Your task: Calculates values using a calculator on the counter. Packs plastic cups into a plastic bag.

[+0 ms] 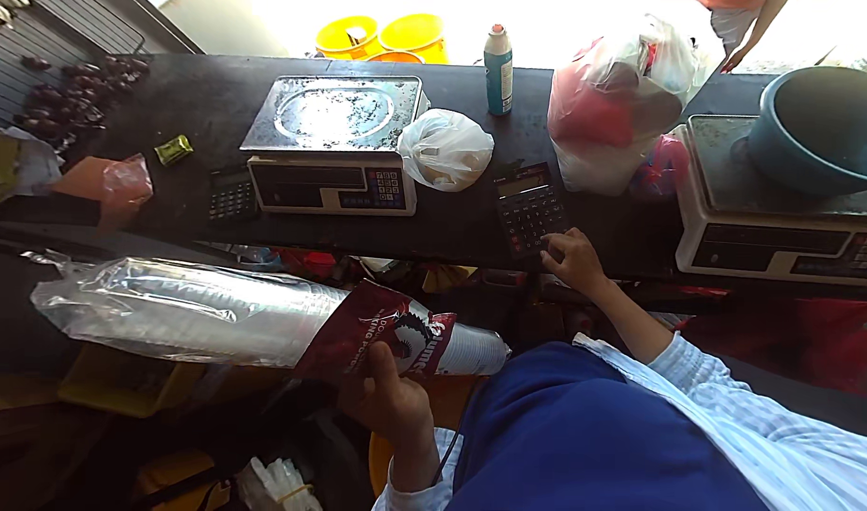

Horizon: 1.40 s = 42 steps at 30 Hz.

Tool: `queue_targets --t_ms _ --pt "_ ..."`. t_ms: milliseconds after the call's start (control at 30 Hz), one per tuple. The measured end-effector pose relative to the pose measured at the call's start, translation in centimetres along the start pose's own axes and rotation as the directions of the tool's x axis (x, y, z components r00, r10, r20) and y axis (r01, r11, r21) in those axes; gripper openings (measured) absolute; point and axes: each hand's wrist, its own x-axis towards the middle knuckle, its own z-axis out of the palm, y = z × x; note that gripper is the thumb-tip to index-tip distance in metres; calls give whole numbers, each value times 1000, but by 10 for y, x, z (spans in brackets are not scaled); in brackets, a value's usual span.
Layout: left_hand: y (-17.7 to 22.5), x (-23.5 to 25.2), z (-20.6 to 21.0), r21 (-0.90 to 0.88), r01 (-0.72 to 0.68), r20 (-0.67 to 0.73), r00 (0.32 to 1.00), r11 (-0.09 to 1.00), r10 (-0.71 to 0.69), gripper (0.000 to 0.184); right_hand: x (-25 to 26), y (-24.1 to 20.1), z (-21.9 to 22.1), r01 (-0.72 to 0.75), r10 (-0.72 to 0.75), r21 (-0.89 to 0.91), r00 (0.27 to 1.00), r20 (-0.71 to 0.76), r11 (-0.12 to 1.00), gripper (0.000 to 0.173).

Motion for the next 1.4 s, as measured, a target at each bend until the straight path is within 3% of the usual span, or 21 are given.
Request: queue_targets --t_ms 100,200,333,433,500,667,833,967,1100,1200,1300,1400 --pt "-1 0 -1 -3 5 -6 1000 1000 -5 16 9 -4 5 19 -19 -6 1000 -3 1000 33" --pt "-3 0 -1 3 0 -5 1000 1000 0 16 25 -11 5 -83 94 -74 981 170 994 34" --pt "-2 0 1 -8 4 -8 1000 1000 -4 18 43 -22 11 -79 98 -104 977 189 991 35" --pt "-3 -1 3 -15 9 -8 1000 1000 -9 16 51 -30 9 -140 175 -128 930 323 982 38" --pt "-3 0 3 -16 11 -1 1000 1000 -11 17 46 -30 3 -158 187 -118 938 293 980 38" --pt "-5 2 2 -10 16 1 1000 1000 -16 16 15 -15 -12 -79 78 -96 997 -13 992 33" --pt "-4 4 8 -13 30 39 999 999 -29 17 4 -5 -16 -54 44 -103 994 -99 993 32" --pt "0 4 13 -45 27 57 998 999 -24 20 11 -6 -17 -197 215 -148 970 111 969 39" --pt "-1 3 12 -49 23 60 998 999 -20 19 9 -8 -16 -189 201 -155 977 69 970 38" --pt "-2 2 11 -41 27 51 998 999 -25 20 10 -9 -19 -234 256 -164 957 132 958 39" --pt "-2 2 10 -28 22 47 999 999 -20 20 9 -11 -19 -195 211 -163 973 90 967 37" --pt "-2 2 8 -29 16 54 998 999 -15 19 9 -10 -19 -217 250 -186 952 177 958 38"
